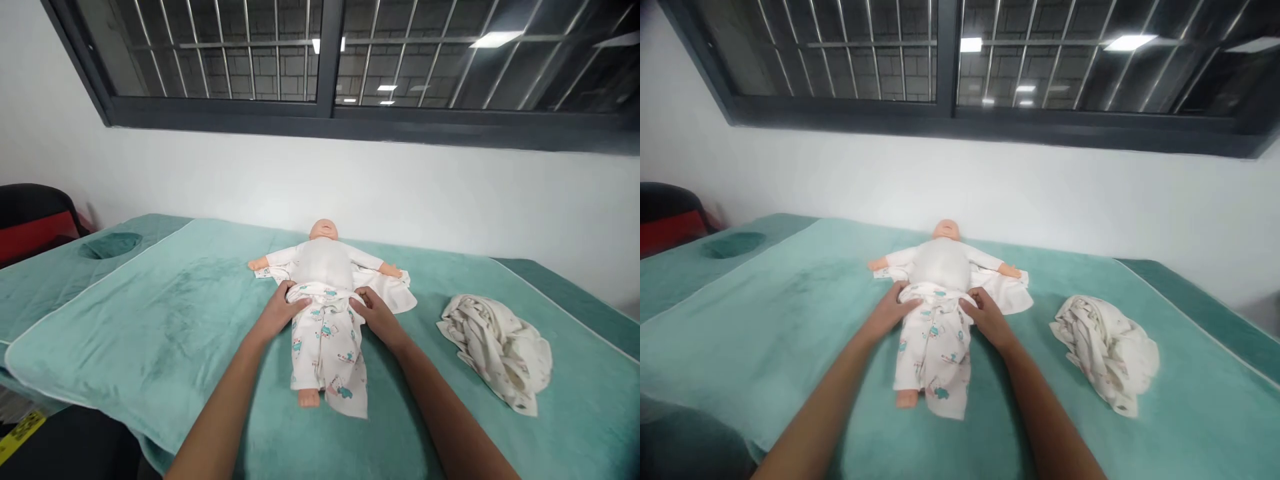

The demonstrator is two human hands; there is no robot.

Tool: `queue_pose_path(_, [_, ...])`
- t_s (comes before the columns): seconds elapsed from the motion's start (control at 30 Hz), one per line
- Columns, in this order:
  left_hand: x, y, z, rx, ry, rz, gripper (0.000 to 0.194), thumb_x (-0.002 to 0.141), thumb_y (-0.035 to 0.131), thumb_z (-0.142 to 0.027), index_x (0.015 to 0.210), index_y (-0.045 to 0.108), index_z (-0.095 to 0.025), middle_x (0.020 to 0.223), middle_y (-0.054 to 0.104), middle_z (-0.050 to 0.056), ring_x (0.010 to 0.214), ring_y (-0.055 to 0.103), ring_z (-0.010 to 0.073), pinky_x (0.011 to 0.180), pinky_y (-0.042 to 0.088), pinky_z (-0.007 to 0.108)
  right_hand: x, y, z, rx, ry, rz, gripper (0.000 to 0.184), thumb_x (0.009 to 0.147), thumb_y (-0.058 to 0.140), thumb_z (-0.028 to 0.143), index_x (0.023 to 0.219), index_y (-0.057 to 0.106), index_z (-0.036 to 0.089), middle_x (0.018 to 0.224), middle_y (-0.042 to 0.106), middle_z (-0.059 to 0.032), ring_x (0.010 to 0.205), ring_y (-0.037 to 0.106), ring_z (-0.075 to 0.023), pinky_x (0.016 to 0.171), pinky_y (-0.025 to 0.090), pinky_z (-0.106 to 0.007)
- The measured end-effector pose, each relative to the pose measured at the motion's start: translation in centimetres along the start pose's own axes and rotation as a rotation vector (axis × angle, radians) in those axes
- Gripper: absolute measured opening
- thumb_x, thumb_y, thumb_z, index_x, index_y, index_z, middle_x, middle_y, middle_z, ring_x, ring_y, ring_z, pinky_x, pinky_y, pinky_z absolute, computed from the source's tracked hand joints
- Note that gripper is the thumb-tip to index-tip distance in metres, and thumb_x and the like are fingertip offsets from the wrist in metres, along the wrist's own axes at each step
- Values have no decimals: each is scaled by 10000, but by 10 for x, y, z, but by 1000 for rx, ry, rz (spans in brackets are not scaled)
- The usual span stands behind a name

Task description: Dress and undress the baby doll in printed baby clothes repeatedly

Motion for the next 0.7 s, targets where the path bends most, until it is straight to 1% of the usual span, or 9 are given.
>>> queue_pose_path(0.07, [-12, 3, -4, -48, 27, 113, 463, 720, 665, -467, 1075, 533, -201, 1022, 591, 30, 905, 555, 197, 777, 442, 296, -11, 8, 1, -59, -16, 118, 291, 759, 631, 466, 859, 573, 199, 802, 559, 19, 772, 501, -171, 683, 389, -270])
queue_pose_path(0.13, [-21, 0, -8, -6, 93, 102, 384, 696, 690, -448, 948, 557, -190, 973, 567, 21, 890, 538, 187, 783, 431, 288, -22, 11, 2, -107, -7, 160, 283, 737, 658, 459, 803, 584, 194, 787, 568, 22, 766, 506, -171, 677, 381, -267])
queue_pose_path(0.23, [-30, -4, -6, 93, 108, -24, 279, 710, 671, -417, 741, 514, -188, 801, 516, -18, 781, 498, 157, 723, 403, 269, -32, 10, 0, -86, 40, 70, 280, 759, 617, 458, 706, 569, 187, 692, 553, 33, 694, 491, -159, 631, 359, -261])
queue_pose_path(0.33, [-37, 1, 4, 88, 2, -89, 290, 777, 594, -451, 710, 474, -196, 670, 461, -47, 676, 461, 144, 637, 374, 262, -37, 14, -4, 53, 105, -11, 268, 764, 597, 449, 725, 584, 184, 689, 582, 29, 680, 513, -164, 627, 378, -265])
queue_pose_path(0.4, [-42, 2, 4, 57, -18, -112, 291, 817, 541, -469, 738, 474, -197, 680, 478, -44, 692, 482, 151, 650, 390, 269, -40, 17, -3, 124, 122, -31, 273, 774, 590, 455, 790, 605, 183, 750, 620, 12, 718, 545, -180, 657, 410, -279])
queue_pose_path(0.47, [-48, 0, -1, 27, -4, -109, 273, 837, 517, -465, 837, 509, -193, 786, 552, -19, 787, 535, 171, 718, 428, 284, -46, 17, 3, 126, 110, -22, 304, 801, 570, 478, 863, 616, 184, 828, 645, -13, 795, 573, -206, 717, 440, -307])
queue_pose_path(0.53, [-58, -2, -7, -26, 27, -36, 330, 833, 540, -445, 1048, 525, -195, 1022, 605, 29, 969, 566, 199, 830, 454, 303, -57, 16, 13, 108, 69, 40, 363, 806, 580, 497, 992, 612, 187, 965, 654, -48, 930, 581, -242, 811, 454, -353])
queue_pose_path(0.63, [-82, 2, -18, -38, 108, 174, 691, 770, 643, -365, 1387, 350, -261, 1404, 435, 83, 1265, 447, 246, 1017, 402, 353, -84, 22, 28, 57, -23, 242, 690, 725, 702, 483, 1309, 455, 211, 1272, 550, -95, 1158, 510, -288, 948, 429, -422])
queue_pose_path(0.7, [-100, 8, -22, 65, 167, 284, 908, 705, 714, -341, 1470, 227, -312, 1519, 270, 83, 1366, 328, 288, 1078, 357, 404, -103, 28, 34, -16, -87, 333, 988, 611, 803, 462, 1430, 301, 231, 1407, 425, -116, 1260, 429, -317, 1016, 384, -457])
Point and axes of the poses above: each hand's wrist, its own x-axis towards the middle knuckle, its own y-axis out of the palm, z = x × y, the point moved 9 cm from there along x, towards the middle knuckle
